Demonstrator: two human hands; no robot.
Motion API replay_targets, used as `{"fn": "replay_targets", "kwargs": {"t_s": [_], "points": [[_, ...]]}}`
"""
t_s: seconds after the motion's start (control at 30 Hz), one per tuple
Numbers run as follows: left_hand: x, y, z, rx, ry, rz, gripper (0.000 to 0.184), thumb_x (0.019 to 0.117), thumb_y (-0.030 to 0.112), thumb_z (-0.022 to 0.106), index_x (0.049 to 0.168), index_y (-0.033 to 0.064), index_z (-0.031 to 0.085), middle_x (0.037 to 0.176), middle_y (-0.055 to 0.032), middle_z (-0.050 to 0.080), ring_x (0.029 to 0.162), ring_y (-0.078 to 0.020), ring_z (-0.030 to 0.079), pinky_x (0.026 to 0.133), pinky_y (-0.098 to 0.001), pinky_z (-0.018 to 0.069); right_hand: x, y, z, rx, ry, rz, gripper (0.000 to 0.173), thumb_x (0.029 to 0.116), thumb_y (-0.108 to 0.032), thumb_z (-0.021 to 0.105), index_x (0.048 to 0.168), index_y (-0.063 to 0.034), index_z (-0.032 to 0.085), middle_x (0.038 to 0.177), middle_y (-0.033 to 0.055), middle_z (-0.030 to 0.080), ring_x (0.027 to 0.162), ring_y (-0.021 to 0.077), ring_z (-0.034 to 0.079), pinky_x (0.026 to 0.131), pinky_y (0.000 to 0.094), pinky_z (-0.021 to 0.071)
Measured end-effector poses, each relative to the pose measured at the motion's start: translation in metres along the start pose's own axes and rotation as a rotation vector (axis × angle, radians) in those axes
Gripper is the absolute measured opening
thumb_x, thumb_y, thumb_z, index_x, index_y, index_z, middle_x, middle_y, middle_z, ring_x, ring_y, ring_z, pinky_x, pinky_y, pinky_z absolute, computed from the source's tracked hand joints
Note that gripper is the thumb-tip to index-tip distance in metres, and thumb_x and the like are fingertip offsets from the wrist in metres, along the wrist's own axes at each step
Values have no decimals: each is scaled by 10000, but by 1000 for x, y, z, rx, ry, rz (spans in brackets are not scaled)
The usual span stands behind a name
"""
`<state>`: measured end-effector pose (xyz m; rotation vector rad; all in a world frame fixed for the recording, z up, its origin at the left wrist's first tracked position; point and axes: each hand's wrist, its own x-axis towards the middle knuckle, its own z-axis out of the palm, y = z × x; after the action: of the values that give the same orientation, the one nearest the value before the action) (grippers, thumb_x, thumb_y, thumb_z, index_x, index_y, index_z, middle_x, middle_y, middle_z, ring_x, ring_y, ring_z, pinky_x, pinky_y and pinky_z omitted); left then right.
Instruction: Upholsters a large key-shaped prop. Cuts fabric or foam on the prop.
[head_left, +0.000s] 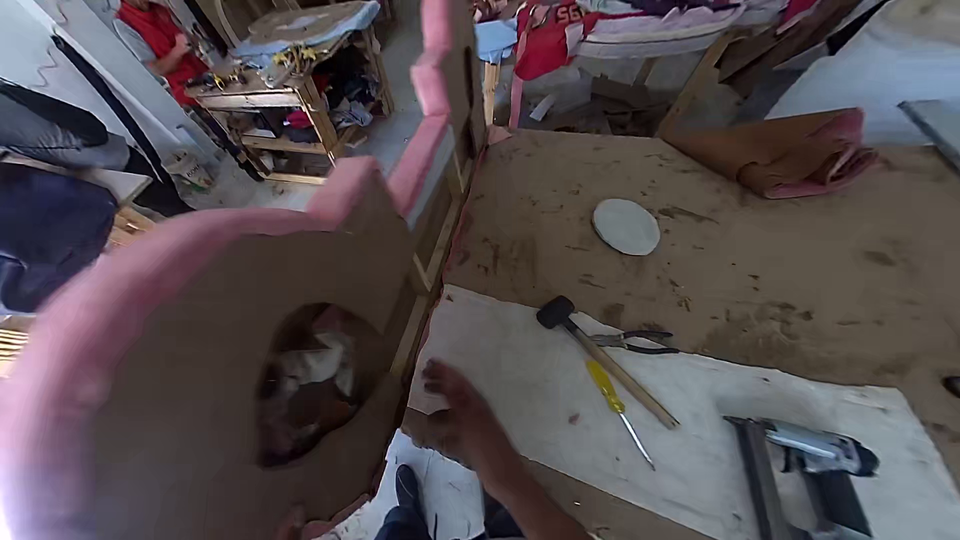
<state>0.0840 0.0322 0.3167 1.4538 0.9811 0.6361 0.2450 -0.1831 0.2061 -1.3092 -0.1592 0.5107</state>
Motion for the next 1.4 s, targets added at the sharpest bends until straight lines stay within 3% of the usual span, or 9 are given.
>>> {"fn": "replay_targets", "kwargs": {"t_s": [0.1, 0.2, 0.27, 0.33, 0.47, 0.67, 0.9, 1.07, 1.4], "points": [[22, -101, -43, 87, -371, 773, 495, 870, 162, 812, 1257, -83, 626, 1255, -114, 705, 1206, -161, 657, 1053, -334, 540, -49, -84, 5, 416, -44, -261, 990, 899, -845, 340, 1596, -143, 350, 1578, 145, 461, 1419, 399, 472, 1023, 667, 497], [29, -92, -38, 370, -578, 702, 351, 1061, 268, 547, 1341, 84, 652, 1424, -80, 629, 1391, -185, 528, 1197, -414, 413, -104, -115, 22, 296, 40, -349, 1071, 849, -896, 353, 1633, -173, 251, 1631, 64, 395, 1472, 278, 416, 1140, 559, 416], [45, -128, -32, 415, -559, 884, 360, 1008, 280, 601, 1329, 129, 663, 1402, -123, 635, 1383, -308, 537, 1180, -546, 431, -123, -86, 33, 143, 132, -325, 1115, 900, -868, 237, 1647, -52, 97, 1673, 146, 262, 1523, 274, 297, 1230, 522, 288], [63, -159, -44, 547, -641, 936, 531, 919, 398, 685, 1404, 199, 596, 1465, -91, 582, 1429, -312, 478, 1198, -564, 395, -135, -37, 35, 27, 317, -146, 1011, 972, -792, 140, 1637, -39, 29, 1633, 146, 343, 1468, 234, 403, 1172, 486, 398], [105, -186, -70, 742, -983, 859, 866, 792, 544, 808, 1531, 237, 474, 1616, -43, 419, 1548, -263, 287, 1279, -555, 242, -136, 56, 44, 10, 532, 18, 680, 1093, -537, 299, 1632, -127, 236, 1557, 84, 485, 1386, 216, 519, 1113, 474, 488], [166, -184, -89, 958, -1159, 839, 792, 855, 562, 706, 1528, 206, 486, 1653, 1, 361, 1580, -221, 184, 1299, -547, 143, -100, 137, 75, 125, 679, 116, 603, 1087, -459, 393, 1604, -152, 345, 1506, 104, 534, 1348, 238, 548, 1088, 472, 500], [226, -163, -63, 976, -1034, 841, 425, 940, 593, 611, 1204, 289, 748, 1337, 96, 670, 1433, -173, 461, 1240, -566, 275, -74, 120, 75, -905, 483, 290, 384, 890, -476, 729, 1187, -233, 745, 1293, 70, 635, 1224, 248, 593, 916, 480, 562], [201, -181, 11, 1137, -888, 773, 1042, 709, 900, 600, 1566, 336, 417, 1718, -2, 194, 1596, -326, 25, 1224, -711, 22, -3, 87, 74, -1527, 237, 309, 433, 817, -522, 812, 1081, -185, 752, 1098, 113, 625, 1068, 360, 586, 795, 560, 541], [186, -189, 29, 1134, -854, 599, 1253, 618, 833, 738, 1638, 275, 271, 1742, -2, 55, 1595, -324, -68, 1214, -704, -56, 112, 68, 135, -1803, -595, 373, 368, 883, -481, 737, 815, -122, 693, 793, 80, 673, 769, 299, 681, 628, 543, 544]]}}
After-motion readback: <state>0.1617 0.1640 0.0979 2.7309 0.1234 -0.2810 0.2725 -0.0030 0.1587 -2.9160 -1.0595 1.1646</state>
